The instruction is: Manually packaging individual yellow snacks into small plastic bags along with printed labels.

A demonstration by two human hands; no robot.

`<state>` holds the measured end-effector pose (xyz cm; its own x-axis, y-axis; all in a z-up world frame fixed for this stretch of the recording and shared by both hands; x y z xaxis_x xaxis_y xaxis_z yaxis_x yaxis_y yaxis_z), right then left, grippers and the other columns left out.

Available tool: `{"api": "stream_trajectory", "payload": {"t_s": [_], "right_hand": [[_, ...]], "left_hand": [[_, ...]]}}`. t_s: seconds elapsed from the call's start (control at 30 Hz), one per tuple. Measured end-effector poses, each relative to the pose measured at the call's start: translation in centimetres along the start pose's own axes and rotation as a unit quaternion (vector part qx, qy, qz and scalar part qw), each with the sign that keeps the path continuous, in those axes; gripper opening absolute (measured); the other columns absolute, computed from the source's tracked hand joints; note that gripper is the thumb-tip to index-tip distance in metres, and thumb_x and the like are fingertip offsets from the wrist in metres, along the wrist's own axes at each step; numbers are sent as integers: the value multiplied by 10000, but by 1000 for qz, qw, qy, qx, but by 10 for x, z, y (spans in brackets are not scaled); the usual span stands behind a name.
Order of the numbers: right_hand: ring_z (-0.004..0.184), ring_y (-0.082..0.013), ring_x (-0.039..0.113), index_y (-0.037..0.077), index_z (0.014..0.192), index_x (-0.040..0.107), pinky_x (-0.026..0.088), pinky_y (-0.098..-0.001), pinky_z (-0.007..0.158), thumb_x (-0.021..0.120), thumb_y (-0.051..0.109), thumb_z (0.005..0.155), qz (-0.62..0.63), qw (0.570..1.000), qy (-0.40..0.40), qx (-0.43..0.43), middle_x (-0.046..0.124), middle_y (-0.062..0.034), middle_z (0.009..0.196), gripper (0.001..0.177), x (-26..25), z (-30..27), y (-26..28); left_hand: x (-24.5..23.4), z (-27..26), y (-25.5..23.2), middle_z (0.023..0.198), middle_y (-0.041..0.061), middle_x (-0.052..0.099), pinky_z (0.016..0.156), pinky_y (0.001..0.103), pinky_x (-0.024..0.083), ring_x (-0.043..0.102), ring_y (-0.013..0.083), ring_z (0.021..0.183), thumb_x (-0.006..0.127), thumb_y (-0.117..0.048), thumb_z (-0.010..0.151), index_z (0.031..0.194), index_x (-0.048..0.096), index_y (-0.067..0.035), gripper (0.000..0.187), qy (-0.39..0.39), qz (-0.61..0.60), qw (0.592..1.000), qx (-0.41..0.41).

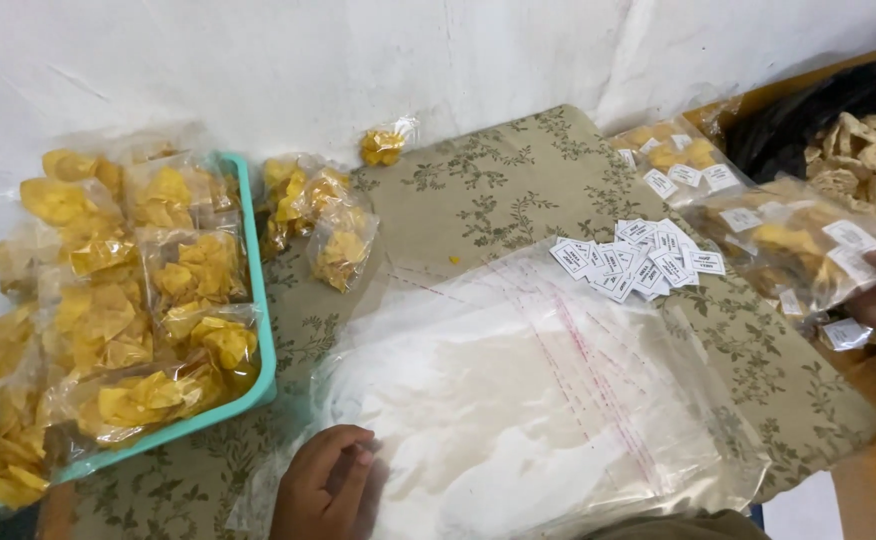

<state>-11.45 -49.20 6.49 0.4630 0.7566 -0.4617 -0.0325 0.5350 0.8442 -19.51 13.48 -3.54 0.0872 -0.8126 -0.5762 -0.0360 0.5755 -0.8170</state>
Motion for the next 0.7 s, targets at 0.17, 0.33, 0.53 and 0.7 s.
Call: {"api": "stream_trajectory", "payload": {"t_s": [0.17, 0.33, 0.53, 0.7], "right_hand": [[1288, -228, 604, 285, 1346, 519, 441, -488, 1152, 485, 245, 974, 329, 826, 65, 453, 630, -4, 1378, 376, 34, 46, -330], [1197, -330, 696, 209, 1335, 795, 509, -437, 881, 638, 459, 1019, -407, 891, 94, 176, 703, -63, 1431, 433, 21, 51, -362], [1112, -361, 653, 236, 1227, 580, 518, -429, 903, 537, 241, 1046, 251, 859, 1, 447, 642, -146, 1267, 186, 45, 47, -344], [1289, -513, 467, -14, 1556, 387, 340, -628, 1075, 385, -56, 1063, 94, 943, 82, 310, 467, -343, 1454, 494, 65, -10, -131]], "left_hand": [[2, 2, 3, 1024, -58, 840, 812, 284, 595, 744, 131, 976, 635, -308, 854, 976, 829, -186, 260, 5, 5, 1000, 4], [2, 2, -5, 966, 0, 819, 728, 293, 617, 752, 156, 867, 633, -244, 860, 963, 807, -144, 226, -1, -23, 998, 53], [3, 5, 0, 1002, -12, 823, 762, 309, 603, 737, 160, 897, 621, -256, 882, 1025, 786, -148, 244, 15, -9, 996, 83], [3, 3, 4, 1052, -16, 802, 778, 300, 598, 721, 145, 904, 634, -262, 898, 1067, 784, -160, 248, 9, -5, 997, 72]]}}
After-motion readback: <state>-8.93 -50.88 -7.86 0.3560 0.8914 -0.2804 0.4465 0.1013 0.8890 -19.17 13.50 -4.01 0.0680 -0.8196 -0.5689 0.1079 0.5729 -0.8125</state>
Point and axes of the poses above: each hand's wrist, its own z-axis towards the middle knuckle, its own x-axis out of the palm, y = z × x, the point moved 4 cm from there along z, towards the middle knuckle
